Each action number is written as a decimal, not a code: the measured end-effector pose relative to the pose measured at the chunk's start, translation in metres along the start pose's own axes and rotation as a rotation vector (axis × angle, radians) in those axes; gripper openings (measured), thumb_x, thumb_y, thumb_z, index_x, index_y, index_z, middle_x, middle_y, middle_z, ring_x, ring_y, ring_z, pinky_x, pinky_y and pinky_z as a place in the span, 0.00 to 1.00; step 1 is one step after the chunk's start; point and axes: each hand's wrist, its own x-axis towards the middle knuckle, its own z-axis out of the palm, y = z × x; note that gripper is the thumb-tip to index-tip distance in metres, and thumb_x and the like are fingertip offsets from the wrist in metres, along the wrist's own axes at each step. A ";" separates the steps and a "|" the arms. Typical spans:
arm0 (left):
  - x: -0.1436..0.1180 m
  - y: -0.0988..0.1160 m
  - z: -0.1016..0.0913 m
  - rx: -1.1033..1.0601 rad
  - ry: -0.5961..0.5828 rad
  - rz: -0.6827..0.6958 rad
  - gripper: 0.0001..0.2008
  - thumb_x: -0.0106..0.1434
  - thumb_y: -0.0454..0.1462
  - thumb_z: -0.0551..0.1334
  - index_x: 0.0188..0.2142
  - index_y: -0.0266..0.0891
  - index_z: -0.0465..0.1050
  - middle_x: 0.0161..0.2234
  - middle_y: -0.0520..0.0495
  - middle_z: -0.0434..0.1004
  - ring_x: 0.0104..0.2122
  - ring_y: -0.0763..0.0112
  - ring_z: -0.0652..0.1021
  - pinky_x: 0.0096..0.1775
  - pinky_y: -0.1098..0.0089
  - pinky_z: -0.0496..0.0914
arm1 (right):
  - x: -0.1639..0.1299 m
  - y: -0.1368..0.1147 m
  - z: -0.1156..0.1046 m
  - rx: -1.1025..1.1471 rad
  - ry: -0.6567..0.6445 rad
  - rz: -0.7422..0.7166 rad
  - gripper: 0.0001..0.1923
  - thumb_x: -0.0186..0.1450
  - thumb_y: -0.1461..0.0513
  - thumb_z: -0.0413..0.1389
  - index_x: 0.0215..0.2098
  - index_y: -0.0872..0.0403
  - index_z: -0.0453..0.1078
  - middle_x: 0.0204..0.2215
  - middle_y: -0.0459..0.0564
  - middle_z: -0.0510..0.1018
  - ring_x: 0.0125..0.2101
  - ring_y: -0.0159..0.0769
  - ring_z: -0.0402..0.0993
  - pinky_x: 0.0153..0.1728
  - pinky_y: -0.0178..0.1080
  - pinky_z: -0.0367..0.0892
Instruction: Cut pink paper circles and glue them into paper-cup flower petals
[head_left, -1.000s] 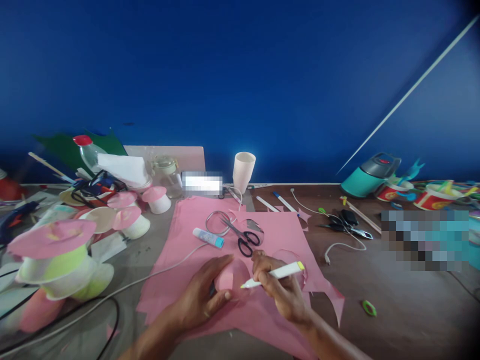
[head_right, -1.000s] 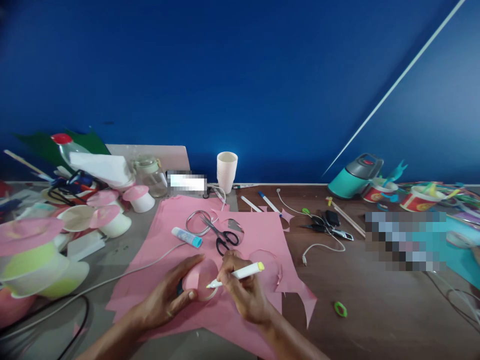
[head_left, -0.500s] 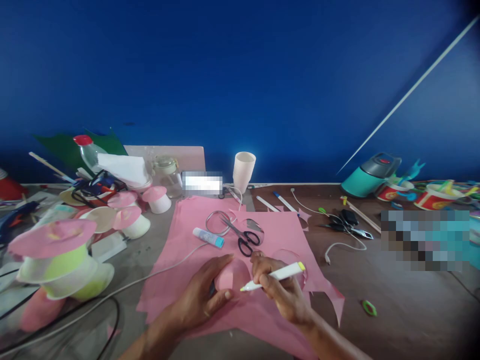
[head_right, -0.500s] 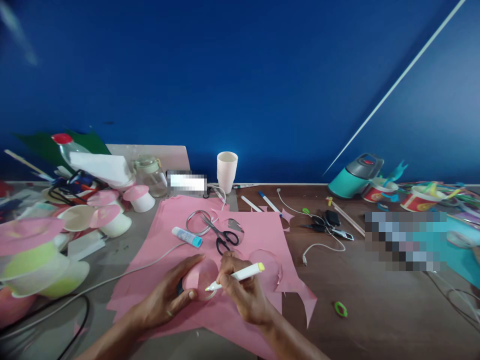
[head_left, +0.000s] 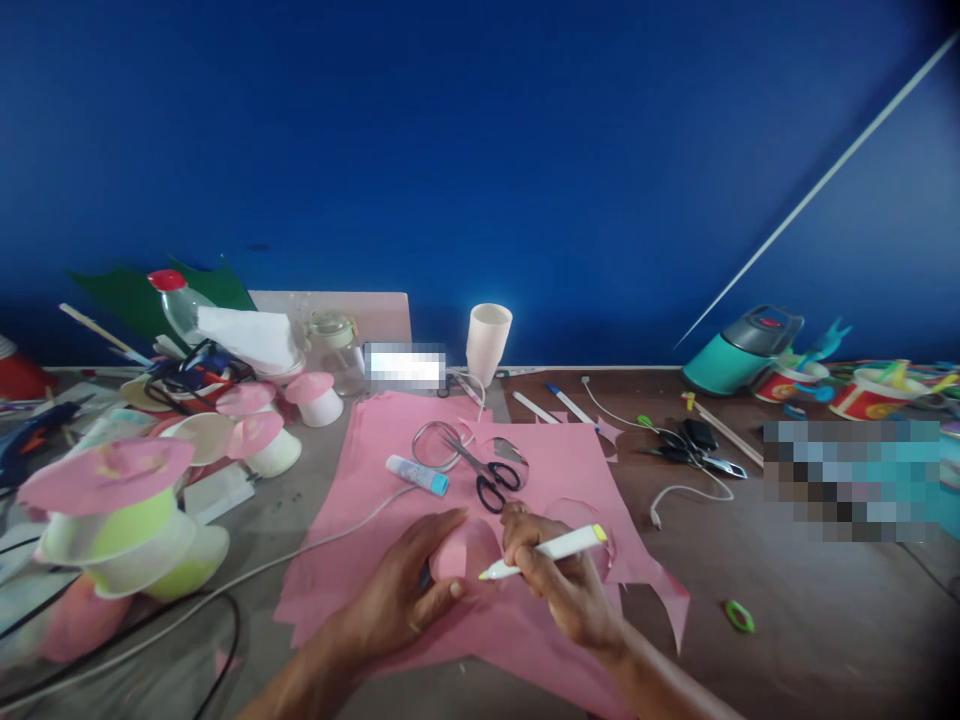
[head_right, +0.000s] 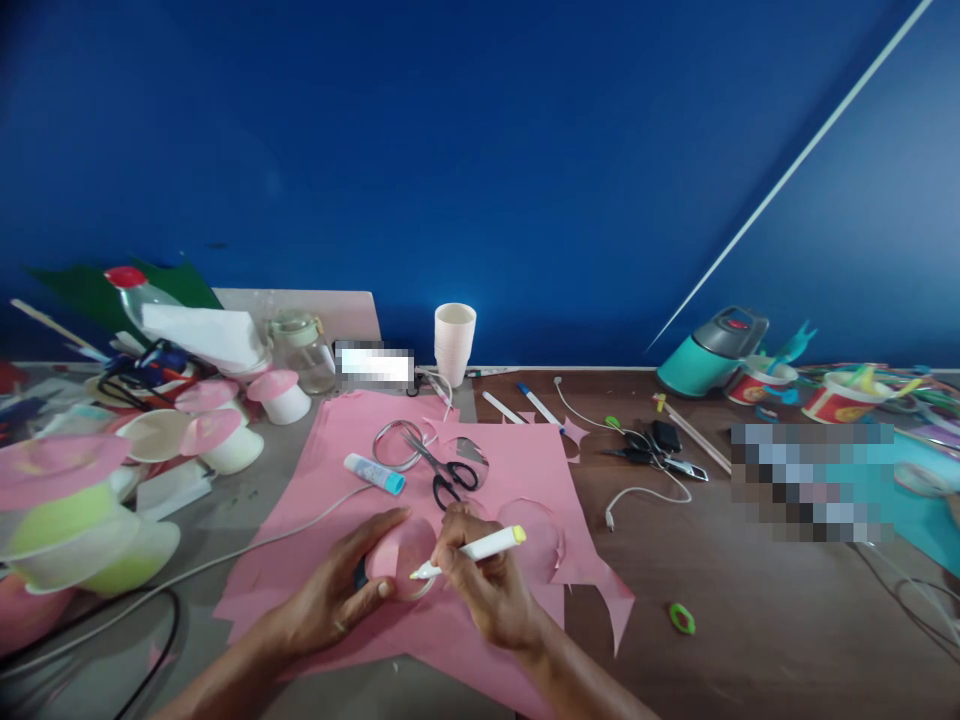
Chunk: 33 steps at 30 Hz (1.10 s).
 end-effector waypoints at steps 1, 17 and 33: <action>0.000 0.000 0.000 0.001 -0.001 0.001 0.35 0.65 0.57 0.56 0.62 0.36 0.64 0.62 0.32 0.67 0.60 0.49 0.70 0.60 0.52 0.66 | 0.000 0.000 0.000 -0.010 -0.004 0.001 0.17 0.72 0.54 0.49 0.27 0.50 0.66 0.21 0.42 0.63 0.27 0.36 0.58 0.35 0.42 0.58; 0.000 0.002 -0.002 0.028 0.002 0.029 0.34 0.65 0.56 0.55 0.62 0.36 0.64 0.61 0.32 0.68 0.60 0.50 0.71 0.59 0.53 0.66 | -0.001 -0.001 -0.003 -0.047 -0.018 0.000 0.17 0.71 0.53 0.48 0.26 0.50 0.65 0.21 0.43 0.65 0.27 0.37 0.60 0.36 0.43 0.59; 0.001 0.004 -0.002 0.024 -0.003 0.004 0.36 0.65 0.58 0.54 0.63 0.36 0.63 0.62 0.32 0.67 0.60 0.49 0.70 0.60 0.52 0.66 | 0.004 0.000 -0.007 0.000 0.081 0.050 0.19 0.71 0.52 0.50 0.24 0.50 0.64 0.16 0.40 0.57 0.23 0.35 0.55 0.29 0.40 0.56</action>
